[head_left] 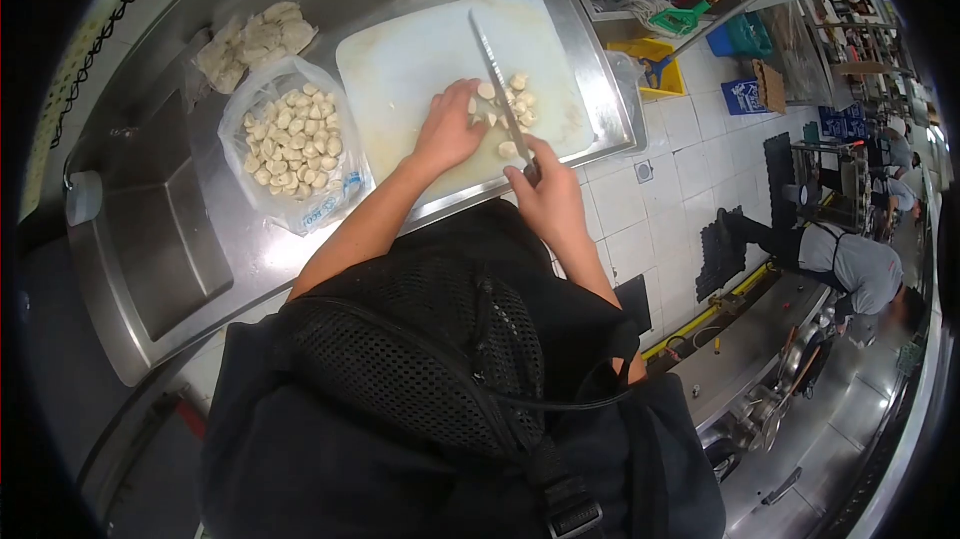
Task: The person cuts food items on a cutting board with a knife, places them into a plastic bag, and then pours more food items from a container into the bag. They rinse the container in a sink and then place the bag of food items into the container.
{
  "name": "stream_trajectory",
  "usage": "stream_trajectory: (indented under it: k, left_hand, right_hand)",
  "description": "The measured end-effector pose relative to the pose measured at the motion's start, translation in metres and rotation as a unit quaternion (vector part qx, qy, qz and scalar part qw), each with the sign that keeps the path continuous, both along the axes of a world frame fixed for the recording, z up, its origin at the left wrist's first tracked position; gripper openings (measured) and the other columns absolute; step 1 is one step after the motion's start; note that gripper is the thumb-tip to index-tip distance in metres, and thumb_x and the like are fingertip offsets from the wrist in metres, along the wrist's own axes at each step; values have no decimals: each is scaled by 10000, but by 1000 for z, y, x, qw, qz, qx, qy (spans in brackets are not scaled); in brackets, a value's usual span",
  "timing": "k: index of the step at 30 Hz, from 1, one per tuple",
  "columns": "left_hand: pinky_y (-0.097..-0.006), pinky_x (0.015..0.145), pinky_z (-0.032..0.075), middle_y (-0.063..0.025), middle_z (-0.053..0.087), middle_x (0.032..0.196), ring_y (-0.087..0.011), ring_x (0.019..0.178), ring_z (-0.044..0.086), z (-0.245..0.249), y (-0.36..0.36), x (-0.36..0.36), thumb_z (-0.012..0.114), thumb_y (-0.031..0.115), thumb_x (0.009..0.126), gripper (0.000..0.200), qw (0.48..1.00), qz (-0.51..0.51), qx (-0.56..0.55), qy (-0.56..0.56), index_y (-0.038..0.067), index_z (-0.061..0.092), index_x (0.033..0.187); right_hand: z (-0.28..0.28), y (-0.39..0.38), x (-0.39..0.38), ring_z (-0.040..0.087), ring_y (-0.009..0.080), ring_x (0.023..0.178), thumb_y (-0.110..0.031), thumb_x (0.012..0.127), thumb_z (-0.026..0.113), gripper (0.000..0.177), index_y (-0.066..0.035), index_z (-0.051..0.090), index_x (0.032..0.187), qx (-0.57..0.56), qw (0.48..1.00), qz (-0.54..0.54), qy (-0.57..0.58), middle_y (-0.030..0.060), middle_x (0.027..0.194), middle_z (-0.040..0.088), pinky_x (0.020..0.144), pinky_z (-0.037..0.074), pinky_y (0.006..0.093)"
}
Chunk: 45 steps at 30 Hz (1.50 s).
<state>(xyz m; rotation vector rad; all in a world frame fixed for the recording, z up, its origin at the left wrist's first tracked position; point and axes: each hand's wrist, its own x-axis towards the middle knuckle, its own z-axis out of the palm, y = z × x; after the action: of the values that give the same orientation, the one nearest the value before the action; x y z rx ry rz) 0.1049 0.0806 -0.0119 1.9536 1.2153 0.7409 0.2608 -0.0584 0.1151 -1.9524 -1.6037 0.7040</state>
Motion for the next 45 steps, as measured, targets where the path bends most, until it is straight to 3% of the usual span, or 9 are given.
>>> stream_trajectory:
  k: [3,7,14,20,27,36,39,41,45]
  left_hand:
    - [-487,1171,487,-214,560,1518,-422,1352,543,7,0,17,703,97,880,561,994,-22,62,83,29,613,1429]
    - [-487,1099,536,-175,596,1401,-391,1287,565,-3,6,23,692,86,910,401,987,-74,85,117,58,672,1309]
    - [-470,1003,584,-150,602,1333,-364,1156,635,-24,4,7,669,35,948,282,981,-76,127,125,61,685,1228]
    - [-440,1001,542,-175,707,1157,-370,1148,680,23,29,-85,727,1,926,184,958,217,174,-72,28,745,1108]
    - [-488,1111,498,-219,689,1387,-412,1279,651,39,11,-218,792,139,946,394,874,394,105,263,59,722,1326]
    - [-497,1189,473,-211,555,1537,-418,1394,539,50,-36,-30,778,14,849,632,993,-70,63,73,63,639,1463]
    - [-502,1176,481,-195,535,1537,-436,1365,534,48,-31,9,763,8,843,606,983,-120,49,126,79,657,1435]
    - [-504,1160,488,-187,529,1531,-443,1348,532,40,-19,18,754,9,843,588,983,-118,38,136,92,667,1418]
    - [-475,1111,504,-174,582,1441,-448,1290,553,33,-17,16,745,34,846,435,978,-149,-20,147,82,715,1277]
  right_hand:
    - [17,9,14,571,94,607,0,989,711,467,1,622,1447,-39,954,-74,288,-2,813,634,550,445,284]
    - [32,10,34,595,111,620,30,973,728,457,8,609,1414,-60,879,-135,453,34,859,637,554,479,273]
    - [-7,-3,73,607,123,605,-21,1027,726,426,5,581,1427,-80,891,-179,409,35,882,643,540,497,277]
    - [-26,-9,73,573,123,524,-98,1071,698,435,-5,575,1477,-112,874,-204,426,56,895,637,452,467,279]
    - [-77,-20,87,621,143,542,-163,1072,719,535,-19,535,1554,-112,901,-174,380,81,943,668,449,475,280]
    - [-86,-15,79,700,434,1269,-94,1010,717,617,10,494,1575,-84,972,-75,206,313,1299,728,1092,523,464]
    - [-90,-13,81,723,393,1209,-71,1003,723,632,9,483,1582,-82,963,-100,237,292,1277,733,1058,544,448]
    - [-90,-12,81,578,116,605,-32,1019,723,658,-29,446,1616,-62,961,-93,253,87,949,653,468,449,301]
    - [-55,-12,65,579,114,597,-26,1019,723,658,-33,447,1617,-108,924,-150,336,85,952,653,460,437,302]
